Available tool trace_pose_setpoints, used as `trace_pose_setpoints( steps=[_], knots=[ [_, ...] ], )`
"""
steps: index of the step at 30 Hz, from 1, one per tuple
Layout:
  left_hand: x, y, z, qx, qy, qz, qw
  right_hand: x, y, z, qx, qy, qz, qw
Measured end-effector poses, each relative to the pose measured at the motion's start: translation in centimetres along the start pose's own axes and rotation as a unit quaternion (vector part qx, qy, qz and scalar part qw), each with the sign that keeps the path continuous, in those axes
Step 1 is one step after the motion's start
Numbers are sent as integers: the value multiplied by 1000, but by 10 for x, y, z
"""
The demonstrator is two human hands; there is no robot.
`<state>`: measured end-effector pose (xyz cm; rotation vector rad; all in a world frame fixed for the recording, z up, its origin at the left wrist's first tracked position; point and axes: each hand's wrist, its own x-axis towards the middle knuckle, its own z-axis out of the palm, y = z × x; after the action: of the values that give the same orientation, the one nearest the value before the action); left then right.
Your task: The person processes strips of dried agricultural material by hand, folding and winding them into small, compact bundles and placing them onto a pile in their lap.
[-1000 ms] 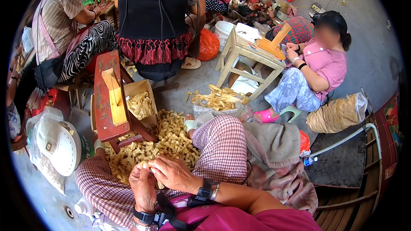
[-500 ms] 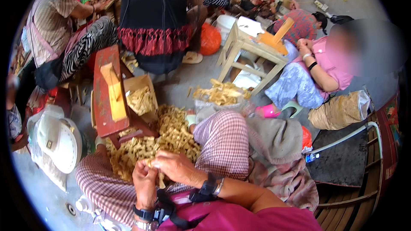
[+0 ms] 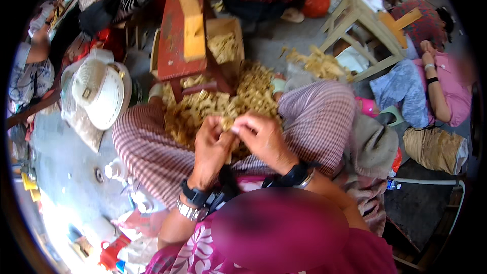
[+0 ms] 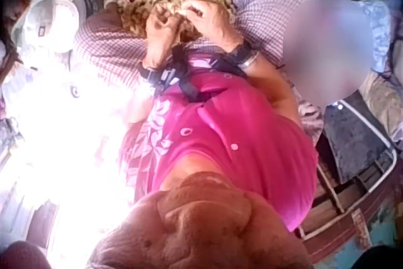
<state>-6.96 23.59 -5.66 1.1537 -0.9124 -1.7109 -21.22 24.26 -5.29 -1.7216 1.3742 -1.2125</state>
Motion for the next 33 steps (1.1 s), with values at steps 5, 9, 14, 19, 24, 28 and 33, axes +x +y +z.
trace_pose_setpoints(
  steps=[5,9,14,19,24,28,33],
  knots=[
    [2,-6,-7,9,30,-1,999,-2,5,3,-42,-56,-59,996],
    [3,-8,-7,15,14,17,1000,-2,2,-1,-64,-67,-63,994],
    [-2,-6,-6,51,-8,37,998,-5,4,-1,50,-80,64,993],
    [-8,4,-3,86,-38,3,996,-10,20,2,261,-109,142,949],
    [-10,4,-4,77,-33,-17,996,-11,26,3,278,-168,181,928],
    [-16,15,0,88,-36,12,995,-10,29,5,279,-180,171,928],
    [-18,16,-3,76,-56,-4,995,-9,17,4,288,-166,150,931]
  ],
)
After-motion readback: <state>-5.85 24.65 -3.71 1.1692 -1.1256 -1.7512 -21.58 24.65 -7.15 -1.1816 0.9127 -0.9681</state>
